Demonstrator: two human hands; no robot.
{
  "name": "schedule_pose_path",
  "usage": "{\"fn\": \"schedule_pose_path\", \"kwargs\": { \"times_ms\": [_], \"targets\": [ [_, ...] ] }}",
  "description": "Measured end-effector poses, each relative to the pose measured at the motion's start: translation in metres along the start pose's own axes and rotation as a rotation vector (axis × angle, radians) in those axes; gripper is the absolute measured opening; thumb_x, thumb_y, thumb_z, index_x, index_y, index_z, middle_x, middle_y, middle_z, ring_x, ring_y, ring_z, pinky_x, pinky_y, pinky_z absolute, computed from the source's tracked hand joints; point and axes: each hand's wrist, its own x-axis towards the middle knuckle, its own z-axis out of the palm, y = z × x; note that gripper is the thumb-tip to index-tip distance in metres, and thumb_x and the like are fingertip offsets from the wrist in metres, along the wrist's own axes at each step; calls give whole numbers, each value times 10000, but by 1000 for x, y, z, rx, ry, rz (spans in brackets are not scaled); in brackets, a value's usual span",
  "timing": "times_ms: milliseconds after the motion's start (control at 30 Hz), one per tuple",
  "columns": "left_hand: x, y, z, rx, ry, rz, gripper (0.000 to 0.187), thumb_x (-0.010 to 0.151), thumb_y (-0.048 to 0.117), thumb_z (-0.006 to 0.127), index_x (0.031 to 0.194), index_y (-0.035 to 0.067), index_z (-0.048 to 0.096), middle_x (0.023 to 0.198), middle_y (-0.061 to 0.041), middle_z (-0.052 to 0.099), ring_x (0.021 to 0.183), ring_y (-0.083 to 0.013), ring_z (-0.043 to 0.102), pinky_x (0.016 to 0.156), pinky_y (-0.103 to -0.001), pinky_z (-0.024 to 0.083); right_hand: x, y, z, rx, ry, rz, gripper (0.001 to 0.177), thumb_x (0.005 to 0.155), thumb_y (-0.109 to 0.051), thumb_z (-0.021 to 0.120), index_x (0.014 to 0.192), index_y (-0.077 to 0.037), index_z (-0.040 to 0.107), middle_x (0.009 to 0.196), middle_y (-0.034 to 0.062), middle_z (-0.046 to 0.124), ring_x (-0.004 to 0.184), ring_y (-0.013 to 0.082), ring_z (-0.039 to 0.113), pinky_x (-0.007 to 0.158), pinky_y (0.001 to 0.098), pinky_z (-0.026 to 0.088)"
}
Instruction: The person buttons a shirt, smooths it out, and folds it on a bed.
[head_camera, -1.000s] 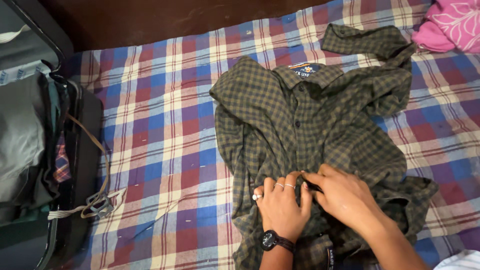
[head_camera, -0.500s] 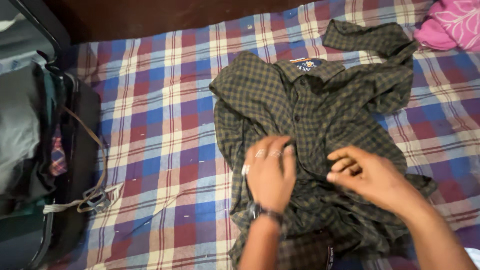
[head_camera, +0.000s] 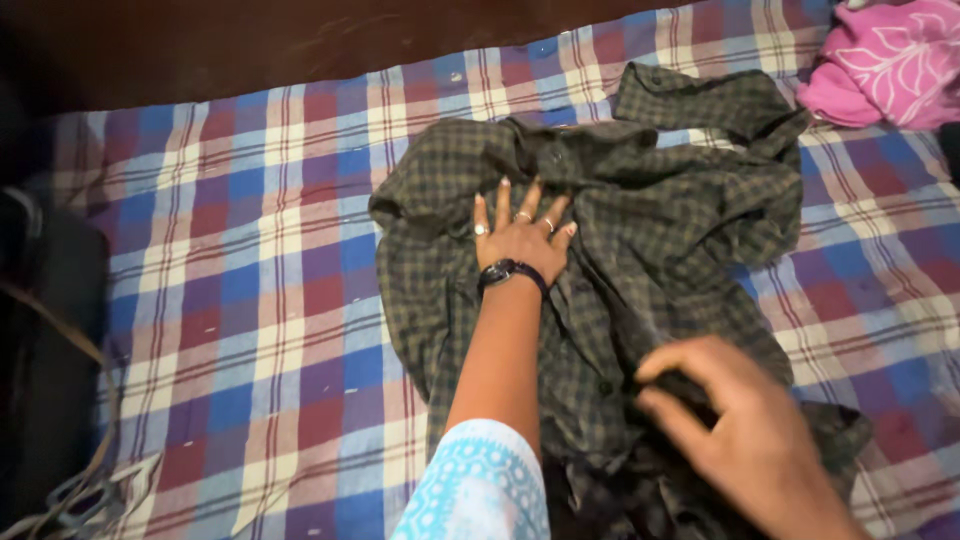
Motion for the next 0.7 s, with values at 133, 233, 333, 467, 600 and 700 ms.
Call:
{"fn": "schedule_pose_path", "kwargs": {
  "times_ms": [133, 233, 333, 467, 600, 700],
  "targets": [
    [33, -6, 0, -16, 130, -2, 565, 1004, 591, 235, 1563, 507, 224, 1698, 138, 74, 1572, -254, 11, 1222, -564, -75, -4, 4, 38, -142, -153, -214, 383, 787, -482, 814, 1076, -257, 701, 1115, -57, 721, 1170, 236, 582, 935, 393, 415],
    [40, -11, -2, -92, 125, 30, 542, 1018, 603, 235, 1553, 518, 260, 1702, 140, 113, 1581, -250, 43, 1238, -555, -47, -12, -3, 62, -329, 96, -378, 531, 757, -568, 708, 1141, -201, 671, 1179, 39, 659, 1208, 295, 511, 981, 517, 314],
    [43, -20, -15, -135, 66, 50, 505, 1042, 602, 230, 1540, 543, 289, 1706, 149, 139, 1588, -249, 80, 1259, -546, 2, -8, -9, 67, -312, -230, -311, 449, 713, -457, 779, 1057, -176, 720, 967, 18, 658, 1044, 281, 569, 851, 541, 335],
    [44, -21, -25, 17, -14, 60, 549, 1011, 543, 347, 1555, 534, 273, 1706, 147, 151, 1568, -264, 148, 1202, -575, 160, -5, -7, 61, -551, -911, 112, 209, 817, -252, 769, 981, -258, 640, 988, -70, 591, 1090, 111, 556, 959, 446, 333],
    [43, -15, -15, 72, 40, 49, 557, 996, 536, 353, 1540, 540, 237, 1680, 143, 130, 1533, -275, 156, 1167, -556, 188, -16, 11, 67, -514, -849, 2, 214, 768, -185, 797, 906, -238, 643, 948, -64, 607, 1047, 137, 580, 929, 433, 360],
    [27, -12, -6, 60, 212, 78, 523, 1013, 507, 375, 1533, 487, 324, 1674, 98, 221, 1528, -272, 218, 1172, -551, 214, -21, 24, 69, -375, -789, -50, 223, 753, -313, 840, 865, -243, 660, 909, -73, 624, 1059, 171, 589, 931, 453, 366]
  ]
}}
